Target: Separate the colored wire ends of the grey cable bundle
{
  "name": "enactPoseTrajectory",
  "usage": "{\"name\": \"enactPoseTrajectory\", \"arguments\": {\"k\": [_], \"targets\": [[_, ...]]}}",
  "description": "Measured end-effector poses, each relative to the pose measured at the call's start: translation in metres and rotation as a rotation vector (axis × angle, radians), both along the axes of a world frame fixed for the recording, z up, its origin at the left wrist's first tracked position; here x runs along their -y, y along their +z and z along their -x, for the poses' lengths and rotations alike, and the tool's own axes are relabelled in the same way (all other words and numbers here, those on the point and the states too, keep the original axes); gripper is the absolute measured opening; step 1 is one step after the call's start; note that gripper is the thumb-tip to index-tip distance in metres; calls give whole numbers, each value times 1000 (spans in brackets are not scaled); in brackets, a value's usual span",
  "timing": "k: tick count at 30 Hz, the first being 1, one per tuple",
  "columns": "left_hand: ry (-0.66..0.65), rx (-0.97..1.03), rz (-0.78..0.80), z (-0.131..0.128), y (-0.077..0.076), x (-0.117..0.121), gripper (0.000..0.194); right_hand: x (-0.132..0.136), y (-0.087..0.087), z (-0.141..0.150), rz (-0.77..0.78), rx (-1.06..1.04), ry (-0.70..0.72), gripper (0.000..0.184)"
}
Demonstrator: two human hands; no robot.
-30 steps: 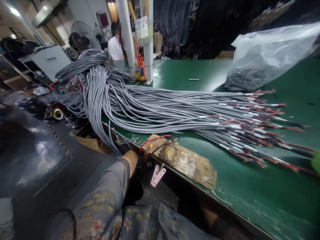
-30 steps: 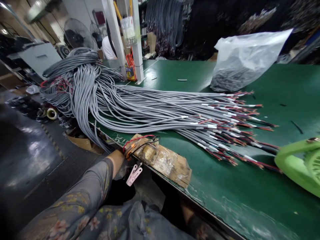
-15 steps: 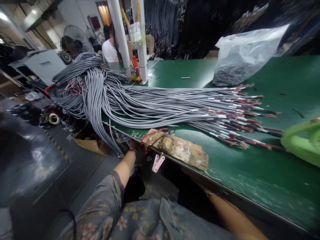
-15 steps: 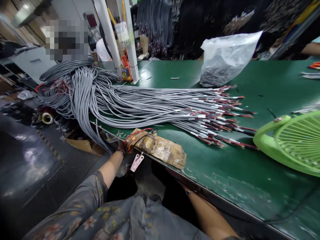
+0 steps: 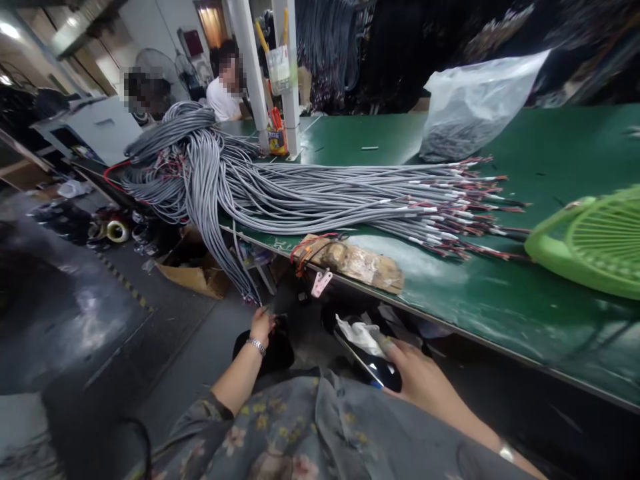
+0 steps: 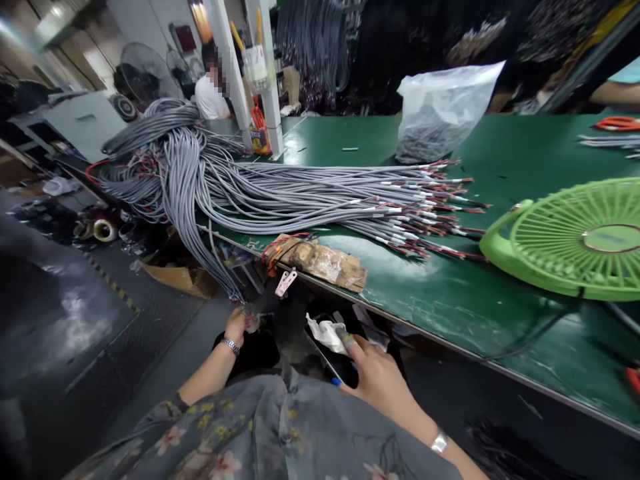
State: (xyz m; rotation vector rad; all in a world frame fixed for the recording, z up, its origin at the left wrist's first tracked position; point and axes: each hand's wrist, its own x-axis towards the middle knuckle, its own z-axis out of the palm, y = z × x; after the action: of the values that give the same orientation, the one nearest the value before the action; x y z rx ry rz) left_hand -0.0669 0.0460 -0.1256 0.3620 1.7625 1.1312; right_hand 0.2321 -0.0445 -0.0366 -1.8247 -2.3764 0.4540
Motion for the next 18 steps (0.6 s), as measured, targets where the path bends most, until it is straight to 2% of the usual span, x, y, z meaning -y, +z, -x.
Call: {"name": "enactPoseTrajectory", "arguments": {"k": [2, 4, 7, 9, 11, 14, 16, 18], "targets": [[-16, -14, 13, 4, 1, 15, 17, 10, 9, -7, -66, -48, 40, 45], [-35, -31, 24, 7, 1, 27, 21, 18, 26, -15, -144, -95, 71, 45], [-59, -50, 32, 10, -1, 39, 22, 25, 63, -27, -285, -150, 93, 47], [-73, -53, 31, 10, -3, 44, 22, 23, 91, -36, -391, -150, 34, 51], [-85, -48, 28, 8, -4, 47, 21, 12, 118, -43, -349, -81, -48, 53], [-99, -40, 29, 4, -5, 49, 19, -18, 145, -48, -311, 140, -302, 46], [-105, -36, 29, 2, -4, 51, 18, -41, 153, -48, -255, 273, -436, 46], [-106, -31, 26, 2, -3, 54, 19, -61, 155, -48, -232, 330, -480, 52]]}}
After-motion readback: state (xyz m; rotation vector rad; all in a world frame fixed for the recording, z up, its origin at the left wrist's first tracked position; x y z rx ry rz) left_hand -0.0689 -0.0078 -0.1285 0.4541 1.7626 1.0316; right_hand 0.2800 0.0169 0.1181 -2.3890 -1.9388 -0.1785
